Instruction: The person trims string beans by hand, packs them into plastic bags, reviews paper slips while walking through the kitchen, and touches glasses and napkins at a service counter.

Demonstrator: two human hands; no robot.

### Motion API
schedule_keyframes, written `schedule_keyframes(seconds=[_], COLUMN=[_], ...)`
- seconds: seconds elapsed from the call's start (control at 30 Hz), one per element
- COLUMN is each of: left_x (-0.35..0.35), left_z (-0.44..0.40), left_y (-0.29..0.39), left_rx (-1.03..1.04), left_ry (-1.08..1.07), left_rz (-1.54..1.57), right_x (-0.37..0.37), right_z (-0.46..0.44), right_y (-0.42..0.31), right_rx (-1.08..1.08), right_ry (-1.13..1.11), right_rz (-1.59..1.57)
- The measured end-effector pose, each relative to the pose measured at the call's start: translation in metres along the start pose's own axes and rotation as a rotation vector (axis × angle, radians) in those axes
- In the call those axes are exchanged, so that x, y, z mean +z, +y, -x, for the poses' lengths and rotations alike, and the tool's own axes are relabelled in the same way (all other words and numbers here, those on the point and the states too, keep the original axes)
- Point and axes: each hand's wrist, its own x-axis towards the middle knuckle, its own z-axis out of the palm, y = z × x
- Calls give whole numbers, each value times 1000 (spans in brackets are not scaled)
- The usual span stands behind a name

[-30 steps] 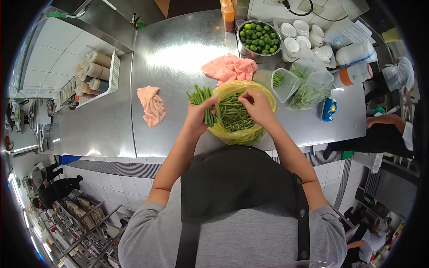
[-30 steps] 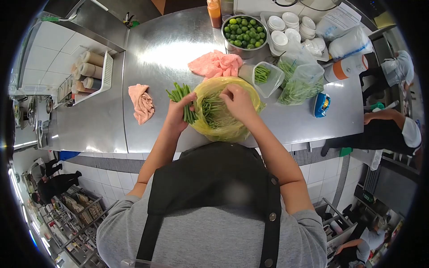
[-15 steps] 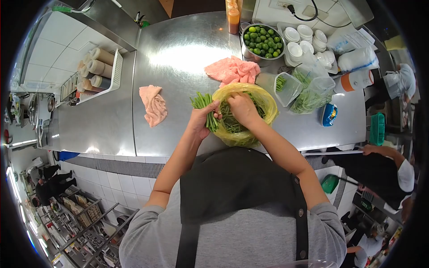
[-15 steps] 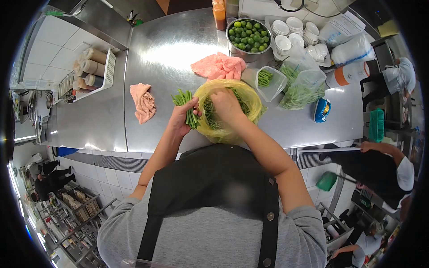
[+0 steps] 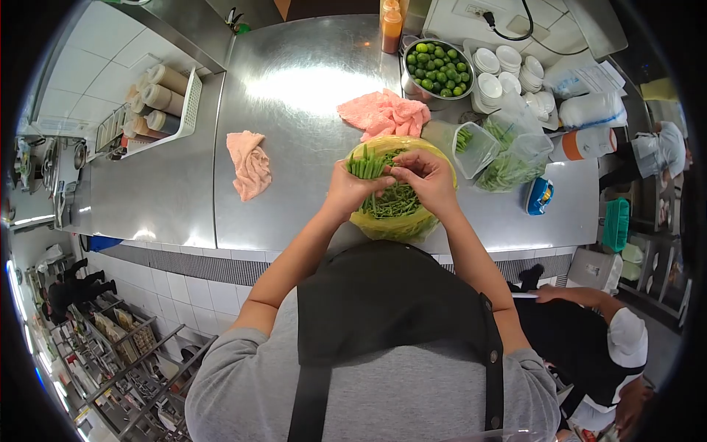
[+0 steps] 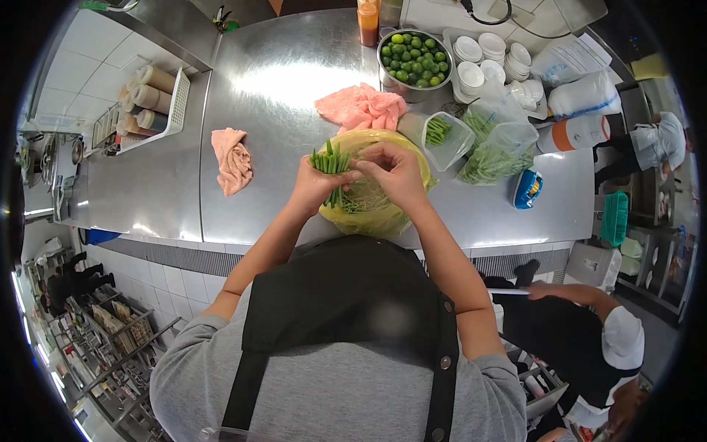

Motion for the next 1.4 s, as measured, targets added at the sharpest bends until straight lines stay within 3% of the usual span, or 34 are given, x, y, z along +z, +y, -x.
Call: schedule_keyframes(seconds=[0.23, 0.37, 0.5, 0.73, 0.8, 0.93, 1.0, 1.03, 1.1, 1.17, 1.23, 1.33, 1.37, 1.4], left_x=[-5, -11, -12, -5, -1, 0, -1, -1, 0, 0, -4, -8, -9, -9], left_z=[-1, -2, -1, 0, 0, 1, 1, 1, 0, -3, -4, 4, 5, 7], left_y=[3, -1, 1, 11, 17, 12, 7, 6, 4, 3, 5, 5, 7, 9], left_rx=[-57, -69, -22, 46, 5, -61, -59, -57, -60, -60, -85, -98, -99, -129], left_ry=[42, 56, 33, 41, 29, 5, -8, -15, 9, 27, 15, 28, 29, 37], left_rz=[-75, -60, -85, -238, -193, -50, -76, -100, -94, -87, -317, -393, -396, -208], right_x=[-2, -1, 3, 14, 15, 12, 11, 14, 23, 27, 25, 5, -1, -3], right_z=[-3, -4, -4, -3, -3, -3, 0, 2, 4, 4, 0, -11, -11, -11], right_y=[-1, -1, -3, -15, -8, -6, -8, -11, -17, -15, -7, -2, -3, -8], right_rx=[23, 69, 138, 172, 53, 82, -92, -92, -546, -557, -567, -489, -343, -195], right_ry=[26, -3, -96, -52, 48, 72, 79, 79, 138, 133, 126, 251, 149, 48], right_rz=[-100, 43, 74, 67, -25, -153, 308, 309, 764, 840, 913, 1085, 1087, 1083])
